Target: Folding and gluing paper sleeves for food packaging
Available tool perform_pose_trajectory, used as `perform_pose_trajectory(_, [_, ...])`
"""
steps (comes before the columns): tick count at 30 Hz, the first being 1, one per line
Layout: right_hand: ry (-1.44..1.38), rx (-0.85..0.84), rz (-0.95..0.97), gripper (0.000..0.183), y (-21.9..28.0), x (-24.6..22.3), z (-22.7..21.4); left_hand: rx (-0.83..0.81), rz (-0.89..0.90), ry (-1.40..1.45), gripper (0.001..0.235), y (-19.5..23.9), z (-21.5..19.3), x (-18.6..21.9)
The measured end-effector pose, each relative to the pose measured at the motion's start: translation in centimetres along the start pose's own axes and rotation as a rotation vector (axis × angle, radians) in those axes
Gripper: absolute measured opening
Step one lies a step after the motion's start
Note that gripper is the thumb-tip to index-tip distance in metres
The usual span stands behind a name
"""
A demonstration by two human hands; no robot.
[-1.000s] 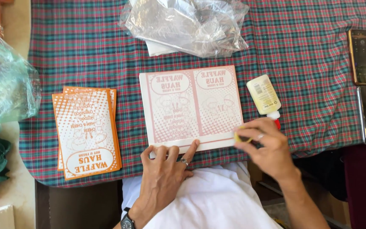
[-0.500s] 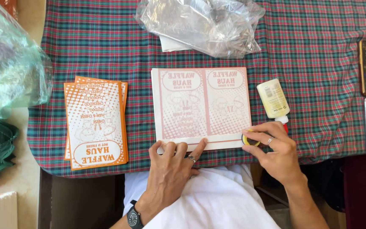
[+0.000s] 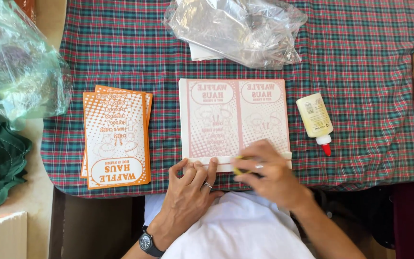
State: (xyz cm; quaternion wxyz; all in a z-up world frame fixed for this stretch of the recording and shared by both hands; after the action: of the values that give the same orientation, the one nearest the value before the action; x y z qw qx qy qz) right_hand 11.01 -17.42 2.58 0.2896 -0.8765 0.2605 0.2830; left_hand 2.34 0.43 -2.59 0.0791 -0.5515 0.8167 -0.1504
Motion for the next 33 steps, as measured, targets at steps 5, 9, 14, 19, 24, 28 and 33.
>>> perform_pose_trajectory(5, [0.037, -0.03, -0.062, 0.047, -2.4, -1.2, 1.3, 0.02, -0.049, 0.036, 0.087, -0.2, -0.4, -0.6])
perform_pose_trajectory(9, [0.069, -0.07, 0.178, 0.066, 0.0, 0.0, -0.7, 0.016, -0.081, 0.139, 0.104, -0.2, -0.3, -0.5])
perform_pose_trajectory(14, [0.024, 0.007, 0.024, 0.054, -2.9, -1.2, 2.8, 0.094, -0.092, 0.237, 0.078, -0.2, -0.3, -0.6])
perform_pose_trajectory(19, [0.091, 0.015, -0.061, 0.033, -2.2, -1.0, -0.3, 0.104, -0.072, 0.148, 0.07, -0.1, -0.1, -0.6])
perform_pose_trajectory(24, [0.261, 0.156, 0.24, 0.044, 5.3, 2.1, -6.5, 0.053, -0.085, 0.157, 0.063, -0.1, -0.6, -0.6])
perform_pose_trajectory(28, [0.313, 0.144, 0.256, 0.049, 5.3, 2.1, -6.2, 0.071, -0.084, 0.187, 0.063, -0.2, -0.3, -0.7])
perform_pose_trajectory(33, [0.049, -0.014, 0.024, 0.047, -1.0, -1.2, -0.5, 0.038, -0.125, 0.229, 0.084, 0.0, 0.4, -0.8])
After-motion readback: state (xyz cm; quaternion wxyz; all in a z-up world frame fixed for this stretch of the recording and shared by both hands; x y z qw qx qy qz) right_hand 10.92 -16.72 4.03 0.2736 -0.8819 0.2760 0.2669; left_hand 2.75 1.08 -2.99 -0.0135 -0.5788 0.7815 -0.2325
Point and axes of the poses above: each hand's wrist, its own y-axis away from the middle knuckle, its own z-axis out of the palm, x = y × z, the point moved 4 cm from there along -y, towards the middle knuckle, and after that the axes turned 4 degrees about -z, right-handed, at the moved point
